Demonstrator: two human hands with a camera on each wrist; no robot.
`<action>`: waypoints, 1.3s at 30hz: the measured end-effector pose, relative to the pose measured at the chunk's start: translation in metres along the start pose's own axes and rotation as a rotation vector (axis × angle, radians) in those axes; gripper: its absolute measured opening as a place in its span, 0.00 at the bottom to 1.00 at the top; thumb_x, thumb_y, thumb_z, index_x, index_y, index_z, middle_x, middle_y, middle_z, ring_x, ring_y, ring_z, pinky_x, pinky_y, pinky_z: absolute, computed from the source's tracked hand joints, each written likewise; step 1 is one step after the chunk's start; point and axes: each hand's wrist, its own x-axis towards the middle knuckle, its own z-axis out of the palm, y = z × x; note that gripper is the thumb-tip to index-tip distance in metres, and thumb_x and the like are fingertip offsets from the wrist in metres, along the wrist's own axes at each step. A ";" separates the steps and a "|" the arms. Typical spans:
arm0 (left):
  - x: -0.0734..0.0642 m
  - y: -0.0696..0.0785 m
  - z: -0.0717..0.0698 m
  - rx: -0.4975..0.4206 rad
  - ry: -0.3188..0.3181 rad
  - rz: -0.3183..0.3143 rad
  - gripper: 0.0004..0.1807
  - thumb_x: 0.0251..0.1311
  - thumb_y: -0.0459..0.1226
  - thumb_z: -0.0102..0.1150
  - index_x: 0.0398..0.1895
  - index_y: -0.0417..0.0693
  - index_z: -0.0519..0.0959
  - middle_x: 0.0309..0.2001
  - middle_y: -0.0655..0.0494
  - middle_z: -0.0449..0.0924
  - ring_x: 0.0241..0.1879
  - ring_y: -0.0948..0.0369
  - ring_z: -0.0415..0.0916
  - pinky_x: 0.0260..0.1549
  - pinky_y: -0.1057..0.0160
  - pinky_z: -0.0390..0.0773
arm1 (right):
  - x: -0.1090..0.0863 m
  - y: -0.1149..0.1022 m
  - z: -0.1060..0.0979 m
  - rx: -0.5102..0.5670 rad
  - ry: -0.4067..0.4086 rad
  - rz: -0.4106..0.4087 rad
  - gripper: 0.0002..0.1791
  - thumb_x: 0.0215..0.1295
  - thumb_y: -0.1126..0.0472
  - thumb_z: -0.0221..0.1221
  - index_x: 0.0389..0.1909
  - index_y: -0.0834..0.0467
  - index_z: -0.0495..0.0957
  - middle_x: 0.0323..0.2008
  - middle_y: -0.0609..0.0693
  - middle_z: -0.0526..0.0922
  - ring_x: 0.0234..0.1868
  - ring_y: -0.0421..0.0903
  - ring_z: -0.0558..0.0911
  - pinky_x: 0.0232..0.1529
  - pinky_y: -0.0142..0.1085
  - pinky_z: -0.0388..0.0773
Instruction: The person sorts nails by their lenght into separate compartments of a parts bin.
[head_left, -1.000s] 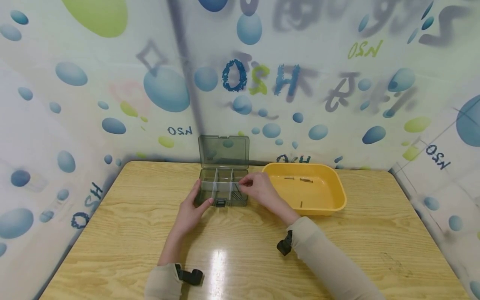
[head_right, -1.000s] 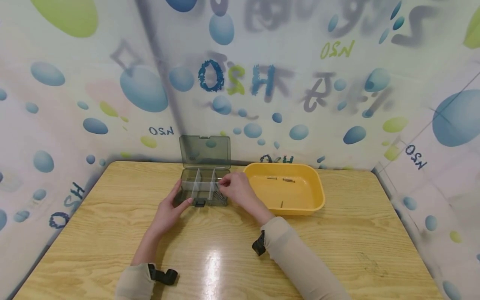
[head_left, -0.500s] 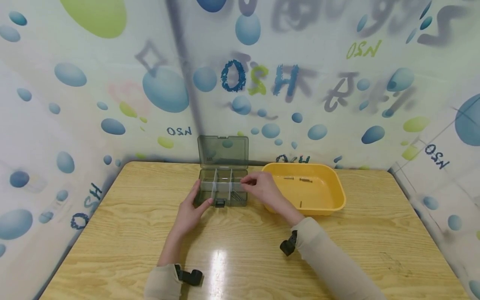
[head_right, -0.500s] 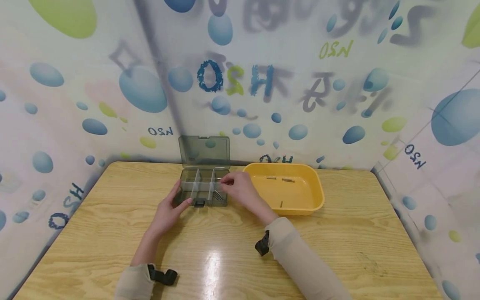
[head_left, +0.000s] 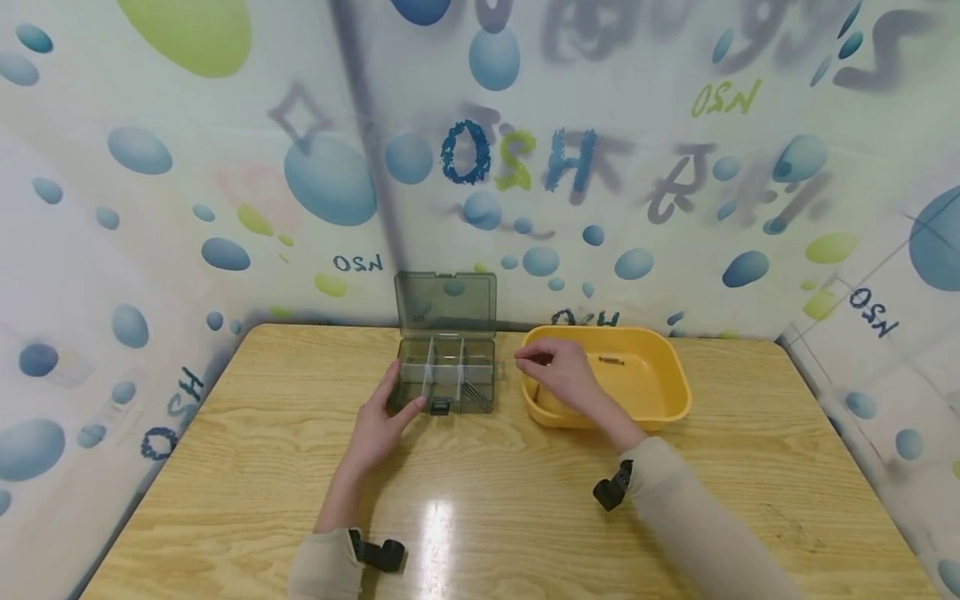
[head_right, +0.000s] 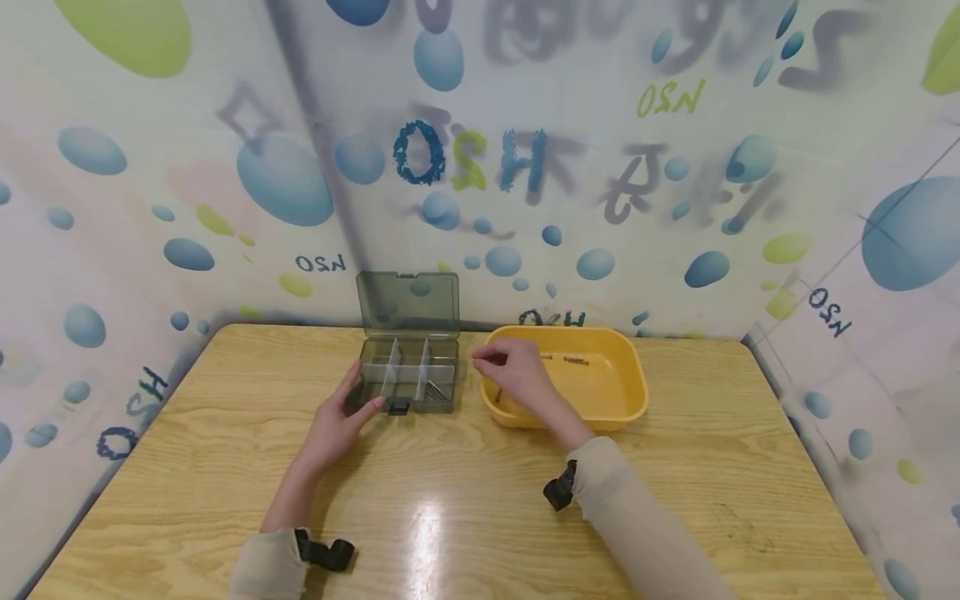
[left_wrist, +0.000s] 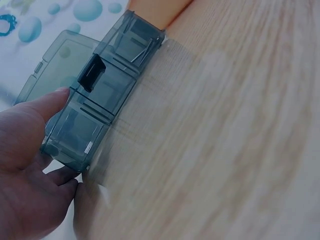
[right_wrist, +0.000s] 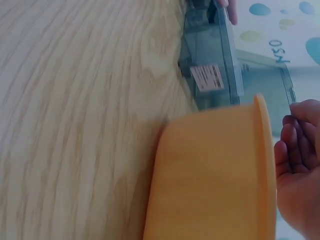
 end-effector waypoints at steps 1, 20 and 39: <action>0.000 0.000 0.000 0.002 0.001 -0.001 0.46 0.72 0.45 0.63 0.84 0.49 0.48 0.82 0.47 0.46 0.79 0.48 0.44 0.76 0.46 0.48 | -0.001 0.002 -0.003 -0.002 0.006 -0.006 0.08 0.67 0.64 0.67 0.44 0.63 0.89 0.39 0.52 0.88 0.39 0.48 0.83 0.41 0.39 0.82; -0.001 0.000 -0.004 0.017 0.001 -0.015 0.45 0.72 0.44 0.63 0.84 0.48 0.48 0.82 0.46 0.46 0.79 0.47 0.44 0.77 0.47 0.47 | -0.007 0.028 -0.033 -0.038 0.001 0.072 0.11 0.69 0.61 0.67 0.45 0.64 0.88 0.40 0.53 0.88 0.41 0.50 0.84 0.42 0.40 0.83; 0.000 -0.001 -0.001 0.014 -0.003 0.017 0.46 0.72 0.45 0.63 0.84 0.47 0.48 0.81 0.46 0.46 0.79 0.46 0.45 0.76 0.46 0.48 | -0.022 0.070 -0.076 -0.128 0.060 0.161 0.11 0.71 0.63 0.65 0.47 0.67 0.87 0.43 0.58 0.87 0.42 0.54 0.84 0.43 0.41 0.82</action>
